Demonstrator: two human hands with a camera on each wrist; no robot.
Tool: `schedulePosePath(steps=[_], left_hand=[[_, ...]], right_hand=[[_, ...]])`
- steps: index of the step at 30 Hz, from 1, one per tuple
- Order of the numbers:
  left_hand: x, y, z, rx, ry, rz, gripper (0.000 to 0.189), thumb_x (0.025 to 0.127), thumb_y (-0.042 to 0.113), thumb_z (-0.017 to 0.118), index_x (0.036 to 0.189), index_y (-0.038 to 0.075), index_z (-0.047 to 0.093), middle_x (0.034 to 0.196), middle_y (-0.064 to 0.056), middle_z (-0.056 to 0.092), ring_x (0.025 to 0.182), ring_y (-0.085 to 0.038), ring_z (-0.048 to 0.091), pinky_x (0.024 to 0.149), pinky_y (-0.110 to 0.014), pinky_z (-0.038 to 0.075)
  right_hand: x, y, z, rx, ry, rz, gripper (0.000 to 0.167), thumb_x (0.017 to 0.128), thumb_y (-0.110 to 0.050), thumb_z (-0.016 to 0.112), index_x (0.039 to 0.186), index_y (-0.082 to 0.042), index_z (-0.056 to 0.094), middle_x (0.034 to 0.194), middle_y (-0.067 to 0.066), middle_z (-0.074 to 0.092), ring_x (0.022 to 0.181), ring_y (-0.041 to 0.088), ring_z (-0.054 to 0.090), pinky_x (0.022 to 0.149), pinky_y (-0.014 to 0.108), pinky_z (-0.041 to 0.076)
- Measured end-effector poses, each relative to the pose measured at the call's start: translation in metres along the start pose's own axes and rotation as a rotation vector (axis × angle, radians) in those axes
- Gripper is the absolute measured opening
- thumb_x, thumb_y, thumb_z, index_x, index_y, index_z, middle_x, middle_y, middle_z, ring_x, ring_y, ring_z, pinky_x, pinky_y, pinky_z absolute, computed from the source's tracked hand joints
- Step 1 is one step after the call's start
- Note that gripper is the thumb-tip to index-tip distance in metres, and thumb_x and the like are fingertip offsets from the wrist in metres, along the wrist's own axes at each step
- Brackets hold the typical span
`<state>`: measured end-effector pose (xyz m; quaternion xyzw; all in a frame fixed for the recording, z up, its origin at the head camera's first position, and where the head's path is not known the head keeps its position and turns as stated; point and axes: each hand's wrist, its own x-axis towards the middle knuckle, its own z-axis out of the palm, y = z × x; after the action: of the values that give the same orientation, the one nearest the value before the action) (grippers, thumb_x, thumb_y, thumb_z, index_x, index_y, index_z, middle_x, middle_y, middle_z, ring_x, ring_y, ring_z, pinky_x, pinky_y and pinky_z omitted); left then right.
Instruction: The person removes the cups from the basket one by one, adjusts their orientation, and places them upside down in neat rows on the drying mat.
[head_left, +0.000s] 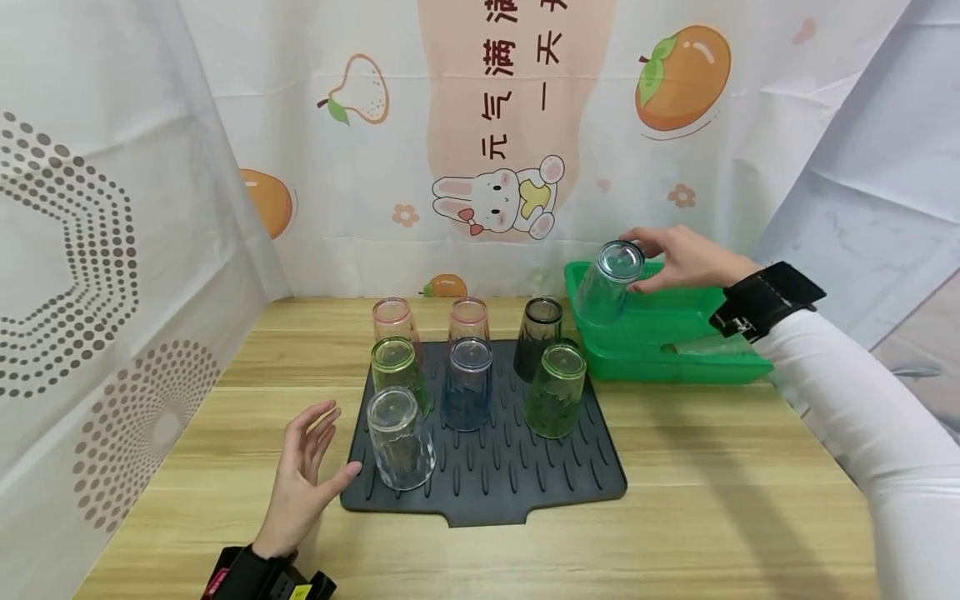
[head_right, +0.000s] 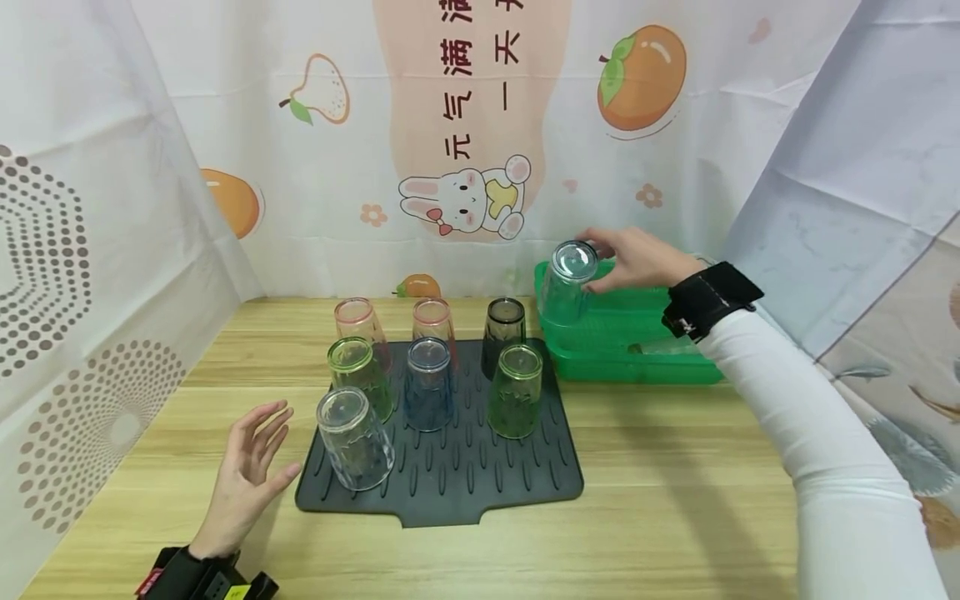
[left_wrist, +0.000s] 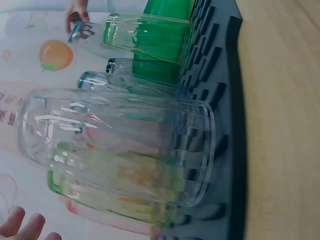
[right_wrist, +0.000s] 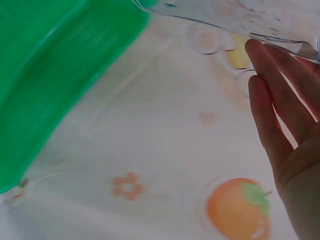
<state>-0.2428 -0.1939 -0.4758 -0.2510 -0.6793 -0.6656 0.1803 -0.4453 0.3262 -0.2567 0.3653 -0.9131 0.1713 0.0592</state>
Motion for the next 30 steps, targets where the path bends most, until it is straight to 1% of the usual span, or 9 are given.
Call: schedulePosePath(steps=[4,9,12,16,18,21,23,27,30], left_hand=[[0.012,0.006,0.003,0.037,-0.010,0.020,0.091,0.079,-0.020,0.068,0.151,0.002,0.018,0.153,-0.021,0.020,0.141,-0.033,0.021,0.120,-0.036,0.019],[0.036,0.045,0.024,0.107,-0.003,0.082,0.090,0.073,-0.023,0.070,0.147,-0.006,0.021,0.149,-0.025,0.024,0.142,-0.027,0.023,0.120,-0.037,0.018],[0.051,0.057,0.037,0.171,-0.011,0.159,0.088,0.072,-0.019,0.074,0.144,-0.008,0.026,0.146,-0.026,0.028,0.142,-0.025,0.024,0.120,-0.037,0.020],[0.071,0.062,0.055,0.195,-0.054,0.236,0.085,0.075,-0.001,0.081,0.143,-0.006,0.031,0.146,-0.023,0.033,0.140,-0.028,0.029,0.119,-0.040,0.024],[0.078,0.051,0.064,0.214,-0.091,0.248,0.089,0.076,0.010,0.084,0.146,-0.002,0.031,0.148,-0.018,0.033,0.139,-0.029,0.030,0.118,-0.042,0.026],[0.085,0.042,0.082,0.240,-0.153,0.243,0.092,0.079,0.023,0.083,0.151,0.006,0.027,0.152,-0.011,0.031,0.139,-0.030,0.029,0.117,-0.047,0.027],[0.087,0.031,0.094,0.266,-0.175,0.234,0.094,0.081,0.030,0.081,0.153,0.012,0.024,0.154,-0.007,0.028,0.141,-0.026,0.025,0.119,-0.042,0.023],[0.086,0.044,0.119,0.231,-0.226,0.145,0.091,0.085,0.031,0.077,0.154,0.015,0.019,0.155,-0.005,0.027,0.142,-0.023,0.024,0.120,-0.042,0.021],[0.084,0.056,0.131,0.192,-0.264,0.026,0.093,0.086,0.025,0.077,0.155,0.016,0.015,0.156,-0.005,0.026,0.142,-0.022,0.025,0.120,-0.041,0.021]], right_hand=[[0.002,-0.029,-0.016,-0.014,0.025,-0.048,0.066,0.074,-0.013,0.084,0.132,-0.005,0.054,0.105,0.010,0.070,0.098,0.032,0.066,0.085,0.051,0.056],[0.006,-0.061,-0.024,0.016,0.020,-0.139,0.070,0.073,-0.011,0.085,0.135,-0.007,0.053,0.106,0.004,0.070,0.099,0.023,0.065,0.086,0.034,0.053],[0.009,-0.079,-0.021,0.058,0.005,-0.217,0.072,0.071,-0.011,0.086,0.135,-0.007,0.053,0.108,0.002,0.069,0.101,0.020,0.065,0.088,0.029,0.052],[0.018,-0.101,-0.008,0.114,-0.027,-0.338,0.072,0.071,-0.011,0.086,0.134,-0.006,0.053,0.109,0.001,0.069,0.101,0.017,0.065,0.088,0.029,0.054],[0.022,-0.112,0.002,0.157,-0.060,-0.383,0.071,0.071,-0.012,0.086,0.134,-0.005,0.053,0.110,0.000,0.069,0.101,0.015,0.065,0.089,0.033,0.055],[0.027,-0.126,0.018,0.224,-0.120,-0.431,0.069,0.073,-0.014,0.085,0.133,-0.003,0.052,0.111,0.000,0.068,0.100,0.014,0.065,0.088,0.036,0.057],[0.028,-0.134,0.029,0.255,-0.159,-0.450,0.068,0.075,-0.017,0.084,0.132,-0.002,0.052,0.111,0.000,0.068,0.100,0.012,0.065,0.088,0.035,0.058],[0.028,-0.147,0.048,0.299,-0.220,-0.489,0.065,0.077,-0.021,0.082,0.132,-0.001,0.052,0.111,-0.001,0.067,0.099,0.011,0.064,0.085,0.032,0.059],[0.028,-0.154,0.059,0.314,-0.238,-0.530,0.062,0.079,-0.023,0.080,0.131,-0.002,0.053,0.113,-0.001,0.066,0.097,0.009,0.063,0.081,0.030,0.060]])
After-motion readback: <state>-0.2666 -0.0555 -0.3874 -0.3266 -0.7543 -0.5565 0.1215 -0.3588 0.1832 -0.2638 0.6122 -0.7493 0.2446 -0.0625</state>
